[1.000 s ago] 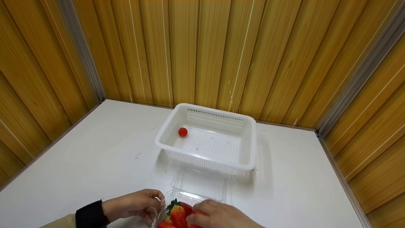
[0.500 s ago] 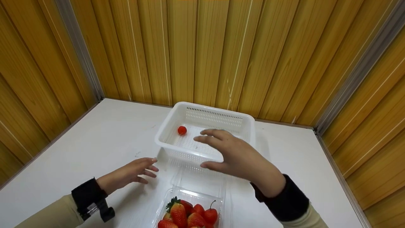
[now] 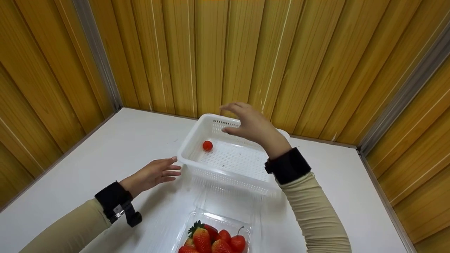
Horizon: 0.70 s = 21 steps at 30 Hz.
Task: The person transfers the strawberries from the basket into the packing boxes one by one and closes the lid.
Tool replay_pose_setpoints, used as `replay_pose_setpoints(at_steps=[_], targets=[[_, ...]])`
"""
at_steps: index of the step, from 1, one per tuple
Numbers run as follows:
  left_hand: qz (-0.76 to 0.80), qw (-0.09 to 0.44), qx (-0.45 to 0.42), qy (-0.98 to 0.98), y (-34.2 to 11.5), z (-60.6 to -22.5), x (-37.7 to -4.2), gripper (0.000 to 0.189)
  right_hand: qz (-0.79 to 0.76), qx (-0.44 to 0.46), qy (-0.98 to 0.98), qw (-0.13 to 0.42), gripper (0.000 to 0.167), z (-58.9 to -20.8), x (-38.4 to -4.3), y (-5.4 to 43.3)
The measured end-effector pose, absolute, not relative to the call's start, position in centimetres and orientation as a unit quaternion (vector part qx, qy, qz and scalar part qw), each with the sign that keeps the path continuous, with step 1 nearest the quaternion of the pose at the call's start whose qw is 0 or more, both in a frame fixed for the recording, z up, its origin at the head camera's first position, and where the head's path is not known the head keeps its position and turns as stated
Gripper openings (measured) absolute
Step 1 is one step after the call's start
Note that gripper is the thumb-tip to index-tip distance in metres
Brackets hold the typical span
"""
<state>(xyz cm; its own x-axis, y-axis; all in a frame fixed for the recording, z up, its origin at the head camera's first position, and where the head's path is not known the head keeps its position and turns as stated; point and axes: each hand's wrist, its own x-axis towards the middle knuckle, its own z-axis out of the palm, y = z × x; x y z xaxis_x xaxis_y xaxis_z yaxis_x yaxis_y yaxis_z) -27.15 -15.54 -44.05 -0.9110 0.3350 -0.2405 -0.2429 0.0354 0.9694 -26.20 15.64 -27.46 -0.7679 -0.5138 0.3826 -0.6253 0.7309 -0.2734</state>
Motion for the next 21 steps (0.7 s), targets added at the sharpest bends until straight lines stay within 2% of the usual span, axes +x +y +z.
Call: replay_pose_setpoints(at_steps=[5,10,15,21], targets=[[0.72,0.189,0.001,0.668,-14.8,-43.9,-28.0,0.061,0.213,0.273,-0.931,0.113,0.058,-28.7,-29.5,15.5],[0.729,0.17,-0.027,0.662,-14.6,-44.1,-28.5,0.054,0.22,0.276,-0.931,0.094,0.055,-30.4,-32.3,14.5],[0.734,0.174,-0.037,0.655,-14.5,-44.5,-28.4,0.053,0.237,0.262,-0.934,0.059,0.053,-32.1,-33.9,13.9],[0.748,0.172,-0.043,0.64,-14.3,-44.7,-28.4,0.042,0.243,0.254,-0.936,0.033,0.051,-33.9,-35.7,14.0]])
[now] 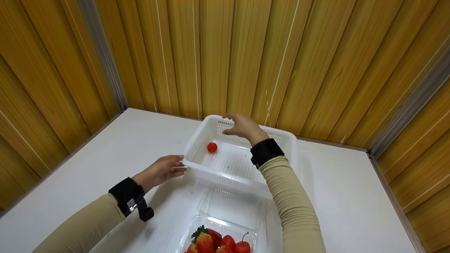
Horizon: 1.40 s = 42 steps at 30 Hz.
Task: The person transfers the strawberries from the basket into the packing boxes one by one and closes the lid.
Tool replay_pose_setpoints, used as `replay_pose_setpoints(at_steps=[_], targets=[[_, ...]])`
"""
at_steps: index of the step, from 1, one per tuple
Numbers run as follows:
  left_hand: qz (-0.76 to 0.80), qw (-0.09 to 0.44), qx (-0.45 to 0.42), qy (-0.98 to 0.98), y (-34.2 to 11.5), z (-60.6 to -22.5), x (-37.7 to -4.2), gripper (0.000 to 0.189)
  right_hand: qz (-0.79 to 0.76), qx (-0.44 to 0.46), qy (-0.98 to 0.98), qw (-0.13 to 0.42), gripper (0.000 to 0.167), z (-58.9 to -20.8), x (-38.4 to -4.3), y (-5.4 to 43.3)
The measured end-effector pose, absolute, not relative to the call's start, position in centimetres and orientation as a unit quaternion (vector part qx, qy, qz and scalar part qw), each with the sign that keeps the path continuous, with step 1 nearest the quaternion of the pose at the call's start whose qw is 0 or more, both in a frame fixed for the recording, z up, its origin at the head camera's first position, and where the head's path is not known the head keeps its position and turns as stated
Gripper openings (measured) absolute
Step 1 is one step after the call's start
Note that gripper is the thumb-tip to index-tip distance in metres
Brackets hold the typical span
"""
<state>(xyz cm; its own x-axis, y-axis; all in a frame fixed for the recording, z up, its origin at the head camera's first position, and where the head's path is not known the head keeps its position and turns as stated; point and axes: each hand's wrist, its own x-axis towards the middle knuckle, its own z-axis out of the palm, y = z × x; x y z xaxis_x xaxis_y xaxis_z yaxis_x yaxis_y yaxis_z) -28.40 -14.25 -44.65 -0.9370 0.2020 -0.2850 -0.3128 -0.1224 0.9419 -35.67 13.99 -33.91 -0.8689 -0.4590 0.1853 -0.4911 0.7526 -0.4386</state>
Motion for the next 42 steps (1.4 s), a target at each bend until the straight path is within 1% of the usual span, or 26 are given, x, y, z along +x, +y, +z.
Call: replay_pose_setpoints(at_steps=[8,15,21,28,31,38,42], targets=[[0.767,0.184,-0.038,0.614,-14.0,-44.1,-28.6,0.033,0.218,0.238,-0.946,0.008,0.052,-36.0,-37.6,13.8],[0.767,0.187,-0.051,0.612,-14.3,-44.2,-28.4,0.027,0.207,0.223,-0.952,-0.02,0.055,-37.6,-38.5,13.1],[0.778,0.19,-0.048,0.597,-14.3,-43.8,-28.4,0.018,0.183,0.191,-0.963,-0.06,0.057,-38.6,-39.1,11.8],[0.773,0.193,-0.048,0.602,-14.4,-44.0,-28.2,0.024,0.141,0.206,-0.964,-0.087,0.051,-40.7,-38.7,9.5],[0.774,0.192,-0.045,0.602,-14.5,-44.0,-28.0,0.026,0.136,0.214,-0.963,-0.096,0.049,-41.0,-38.5,8.7],[0.78,0.182,-0.051,0.596,-14.5,-43.9,-28.1,0.012,0.107,0.244,-0.96,-0.09,0.046,-41.4,-38.6,7.4],[0.777,0.188,-0.048,0.599,-14.4,-44.0,-27.9,0.019,0.103,0.238,-0.961,-0.101,0.048,-42.0,-38.5,7.3]])
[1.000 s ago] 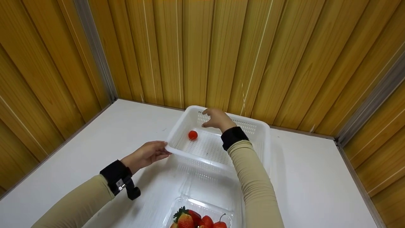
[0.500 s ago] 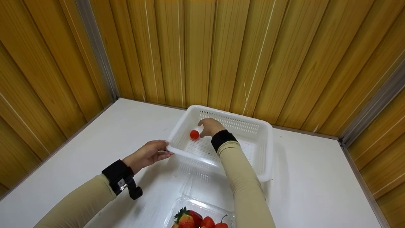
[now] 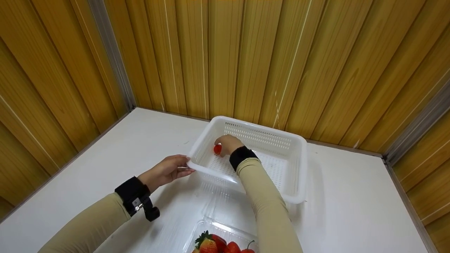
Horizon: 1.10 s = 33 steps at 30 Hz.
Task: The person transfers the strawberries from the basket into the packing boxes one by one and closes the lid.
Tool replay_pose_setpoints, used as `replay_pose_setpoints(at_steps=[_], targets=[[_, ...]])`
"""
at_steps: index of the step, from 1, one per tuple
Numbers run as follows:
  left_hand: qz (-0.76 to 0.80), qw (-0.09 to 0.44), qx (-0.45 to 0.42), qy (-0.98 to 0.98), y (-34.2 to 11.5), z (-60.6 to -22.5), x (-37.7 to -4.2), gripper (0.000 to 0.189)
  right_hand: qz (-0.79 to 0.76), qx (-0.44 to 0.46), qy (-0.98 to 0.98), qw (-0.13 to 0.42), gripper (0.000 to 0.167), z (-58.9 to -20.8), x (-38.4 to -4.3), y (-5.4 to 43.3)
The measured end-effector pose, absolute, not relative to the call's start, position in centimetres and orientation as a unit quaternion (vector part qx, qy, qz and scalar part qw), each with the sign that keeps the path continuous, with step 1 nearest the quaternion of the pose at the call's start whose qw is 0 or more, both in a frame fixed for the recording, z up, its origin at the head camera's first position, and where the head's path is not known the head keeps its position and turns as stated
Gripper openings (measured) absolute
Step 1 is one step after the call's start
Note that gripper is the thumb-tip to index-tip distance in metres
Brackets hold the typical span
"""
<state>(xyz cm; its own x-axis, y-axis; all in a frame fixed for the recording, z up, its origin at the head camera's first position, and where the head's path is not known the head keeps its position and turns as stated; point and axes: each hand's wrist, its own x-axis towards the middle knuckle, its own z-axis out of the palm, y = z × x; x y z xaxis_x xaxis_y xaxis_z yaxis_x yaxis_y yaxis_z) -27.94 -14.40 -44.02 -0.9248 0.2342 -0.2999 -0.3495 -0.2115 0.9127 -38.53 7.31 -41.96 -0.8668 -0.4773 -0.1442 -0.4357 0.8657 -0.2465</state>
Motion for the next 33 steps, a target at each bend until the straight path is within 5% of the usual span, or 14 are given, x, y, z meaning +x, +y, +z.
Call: replay_pose_setpoints(at_steps=[10,21,33], targets=[[0.78,0.197,-0.042,0.592,-13.9,-44.0,-28.0,0.007,-0.097,-0.226,0.964,0.097,0.043,-42.7,-38.5,7.8],[0.775,0.199,-0.041,0.598,-13.8,-44.5,-27.7,0.014,-0.063,-0.207,0.968,0.13,0.045,-43.4,-38.0,7.8],[0.778,0.2,-0.037,0.595,-13.7,-44.5,-27.7,0.013,-0.026,-0.247,0.963,0.108,0.024,-43.6,-38.0,8.0]])
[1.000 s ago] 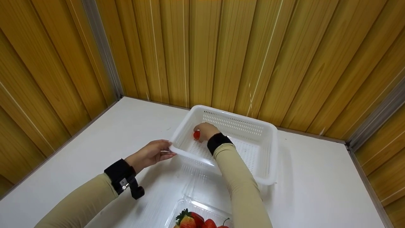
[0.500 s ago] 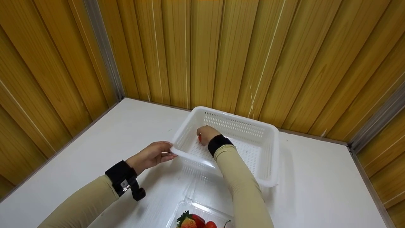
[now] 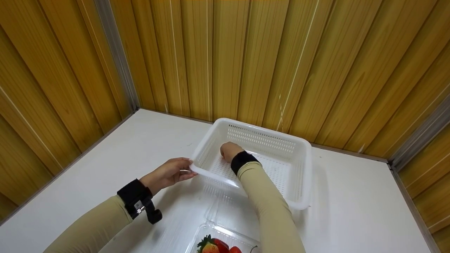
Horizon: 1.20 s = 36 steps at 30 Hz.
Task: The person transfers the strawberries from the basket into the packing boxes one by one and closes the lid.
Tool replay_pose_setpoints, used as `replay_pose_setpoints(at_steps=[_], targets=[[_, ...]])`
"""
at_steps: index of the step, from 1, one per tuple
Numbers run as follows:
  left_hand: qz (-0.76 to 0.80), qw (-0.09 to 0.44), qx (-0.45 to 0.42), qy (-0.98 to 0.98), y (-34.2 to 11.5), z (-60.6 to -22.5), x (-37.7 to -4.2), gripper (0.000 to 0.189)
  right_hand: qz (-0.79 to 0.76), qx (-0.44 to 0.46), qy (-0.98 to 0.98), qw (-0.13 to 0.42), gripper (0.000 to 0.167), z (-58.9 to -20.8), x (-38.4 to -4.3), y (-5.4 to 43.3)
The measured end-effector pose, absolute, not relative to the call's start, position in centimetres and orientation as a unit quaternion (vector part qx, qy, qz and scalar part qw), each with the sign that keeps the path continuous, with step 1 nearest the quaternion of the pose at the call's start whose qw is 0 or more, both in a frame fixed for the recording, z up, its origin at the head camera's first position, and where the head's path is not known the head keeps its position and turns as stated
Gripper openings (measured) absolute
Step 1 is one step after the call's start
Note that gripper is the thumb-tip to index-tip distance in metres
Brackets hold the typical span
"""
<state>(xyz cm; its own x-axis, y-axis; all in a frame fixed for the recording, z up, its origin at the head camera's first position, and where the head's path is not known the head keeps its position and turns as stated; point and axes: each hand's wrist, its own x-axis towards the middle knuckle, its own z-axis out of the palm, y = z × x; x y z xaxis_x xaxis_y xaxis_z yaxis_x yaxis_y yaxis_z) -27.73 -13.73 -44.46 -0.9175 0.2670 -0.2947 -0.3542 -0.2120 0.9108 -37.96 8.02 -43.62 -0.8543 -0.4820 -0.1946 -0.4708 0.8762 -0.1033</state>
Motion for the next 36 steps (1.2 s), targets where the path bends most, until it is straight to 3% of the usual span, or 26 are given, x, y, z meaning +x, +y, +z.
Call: replay_pose_setpoints(at_steps=[21,29,36], targets=[[0.775,0.204,-0.026,0.597,-13.5,-44.5,-27.8,0.018,-0.045,-0.223,0.968,0.109,0.024,-42.8,-37.5,9.2],[0.777,0.21,-0.028,0.593,-13.1,-44.6,-27.8,0.019,-0.041,-0.221,0.971,0.087,0.026,-42.0,-37.1,10.4],[0.781,0.204,-0.03,0.59,-13.3,-44.7,-28.2,0.015,-0.059,-0.226,0.972,0.034,0.028,-39.7,-37.1,12.1]])
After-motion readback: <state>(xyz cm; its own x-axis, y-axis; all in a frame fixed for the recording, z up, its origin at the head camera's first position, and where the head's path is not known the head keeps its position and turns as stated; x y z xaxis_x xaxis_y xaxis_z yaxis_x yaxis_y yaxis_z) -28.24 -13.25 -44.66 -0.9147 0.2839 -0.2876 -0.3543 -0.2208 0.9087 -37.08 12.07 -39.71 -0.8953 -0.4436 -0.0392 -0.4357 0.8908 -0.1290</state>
